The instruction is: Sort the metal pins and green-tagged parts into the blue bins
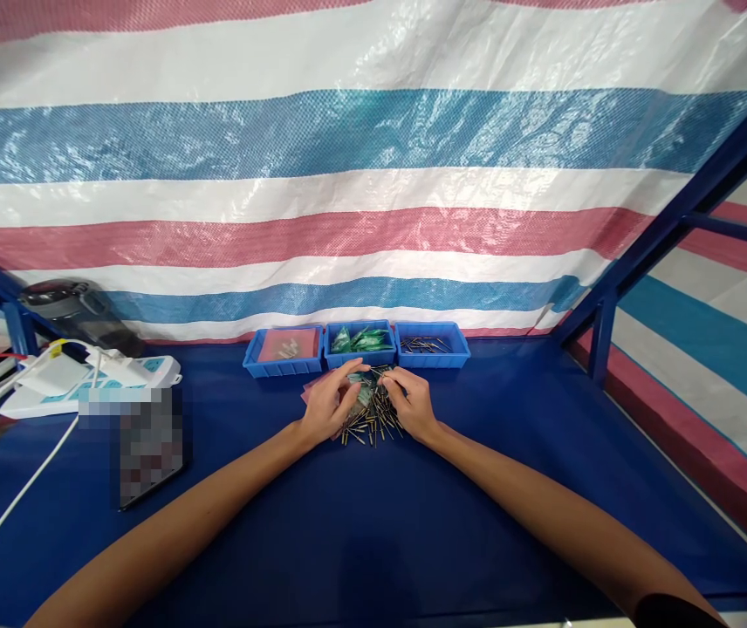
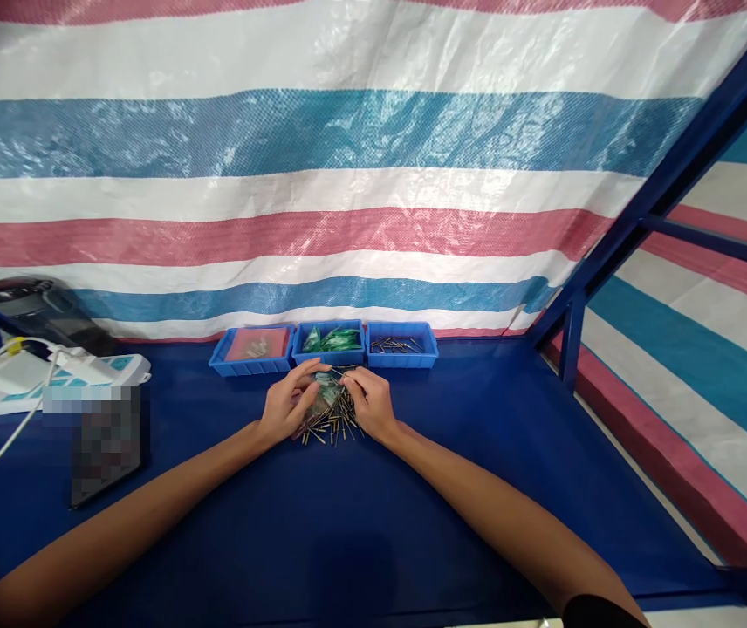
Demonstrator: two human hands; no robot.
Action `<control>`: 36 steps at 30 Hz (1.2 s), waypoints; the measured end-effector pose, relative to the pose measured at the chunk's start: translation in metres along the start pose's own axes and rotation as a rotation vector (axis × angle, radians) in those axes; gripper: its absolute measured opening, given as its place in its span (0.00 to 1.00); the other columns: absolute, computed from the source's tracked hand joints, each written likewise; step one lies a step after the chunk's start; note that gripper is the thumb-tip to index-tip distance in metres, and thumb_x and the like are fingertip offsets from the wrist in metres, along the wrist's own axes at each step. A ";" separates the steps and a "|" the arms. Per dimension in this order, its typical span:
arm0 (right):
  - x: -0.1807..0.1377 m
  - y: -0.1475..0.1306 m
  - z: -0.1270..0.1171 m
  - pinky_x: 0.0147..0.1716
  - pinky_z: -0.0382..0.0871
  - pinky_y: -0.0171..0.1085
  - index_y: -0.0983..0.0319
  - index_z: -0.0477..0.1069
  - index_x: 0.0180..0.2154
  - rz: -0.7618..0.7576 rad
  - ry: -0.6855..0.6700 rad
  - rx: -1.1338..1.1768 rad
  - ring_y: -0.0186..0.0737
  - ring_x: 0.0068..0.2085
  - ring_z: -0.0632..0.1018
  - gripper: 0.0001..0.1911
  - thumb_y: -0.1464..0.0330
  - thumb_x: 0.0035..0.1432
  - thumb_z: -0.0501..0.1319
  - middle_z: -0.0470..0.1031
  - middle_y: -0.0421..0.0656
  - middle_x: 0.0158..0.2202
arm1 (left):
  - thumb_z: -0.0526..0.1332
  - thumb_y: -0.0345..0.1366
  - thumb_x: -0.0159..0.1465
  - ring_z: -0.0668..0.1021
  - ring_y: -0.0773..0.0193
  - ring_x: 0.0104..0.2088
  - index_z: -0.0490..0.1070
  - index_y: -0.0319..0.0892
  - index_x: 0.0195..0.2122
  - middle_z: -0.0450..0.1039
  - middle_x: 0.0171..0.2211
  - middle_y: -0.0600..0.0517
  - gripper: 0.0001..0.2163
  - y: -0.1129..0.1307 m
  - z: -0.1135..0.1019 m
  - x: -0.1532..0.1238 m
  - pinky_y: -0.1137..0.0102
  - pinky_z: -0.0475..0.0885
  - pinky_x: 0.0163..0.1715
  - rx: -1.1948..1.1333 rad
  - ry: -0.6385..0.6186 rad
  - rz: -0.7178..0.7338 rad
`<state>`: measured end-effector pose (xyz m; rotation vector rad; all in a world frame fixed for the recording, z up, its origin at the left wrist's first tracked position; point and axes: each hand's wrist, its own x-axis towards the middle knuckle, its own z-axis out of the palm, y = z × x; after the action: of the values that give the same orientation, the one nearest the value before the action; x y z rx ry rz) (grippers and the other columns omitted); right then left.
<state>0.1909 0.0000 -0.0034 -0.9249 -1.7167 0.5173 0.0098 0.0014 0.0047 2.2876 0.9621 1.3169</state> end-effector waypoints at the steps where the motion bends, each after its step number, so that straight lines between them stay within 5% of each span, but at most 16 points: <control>1: 0.000 0.000 0.000 0.30 0.64 0.34 0.63 0.72 0.31 0.002 0.000 0.004 0.35 0.27 0.70 0.15 0.65 0.64 0.51 0.70 0.41 0.26 | 0.51 0.34 0.67 0.70 0.73 0.21 0.57 0.41 0.58 0.74 0.45 0.44 0.18 0.000 0.000 0.000 0.76 0.68 0.24 0.000 0.003 0.000; 30: -0.001 0.003 -0.001 0.26 0.64 0.33 0.63 0.72 0.31 0.051 0.003 0.075 0.35 0.26 0.71 0.15 0.63 0.63 0.52 0.69 0.41 0.24 | 0.51 0.34 0.67 0.73 0.74 0.21 0.57 0.41 0.57 0.74 0.45 0.44 0.17 0.002 0.000 0.000 0.76 0.70 0.25 -0.007 0.018 -0.010; 36: -0.002 0.004 -0.001 0.26 0.64 0.34 0.63 0.72 0.31 0.048 0.009 0.076 0.35 0.25 0.71 0.15 0.63 0.63 0.52 0.69 0.41 0.23 | 0.51 0.34 0.67 0.77 0.70 0.28 0.58 0.41 0.57 0.75 0.44 0.45 0.17 0.002 0.000 -0.001 0.76 0.71 0.27 0.026 0.030 0.022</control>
<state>0.1934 0.0009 -0.0067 -0.9149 -1.6585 0.6051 0.0105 -0.0003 0.0052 2.3102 0.9719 1.3588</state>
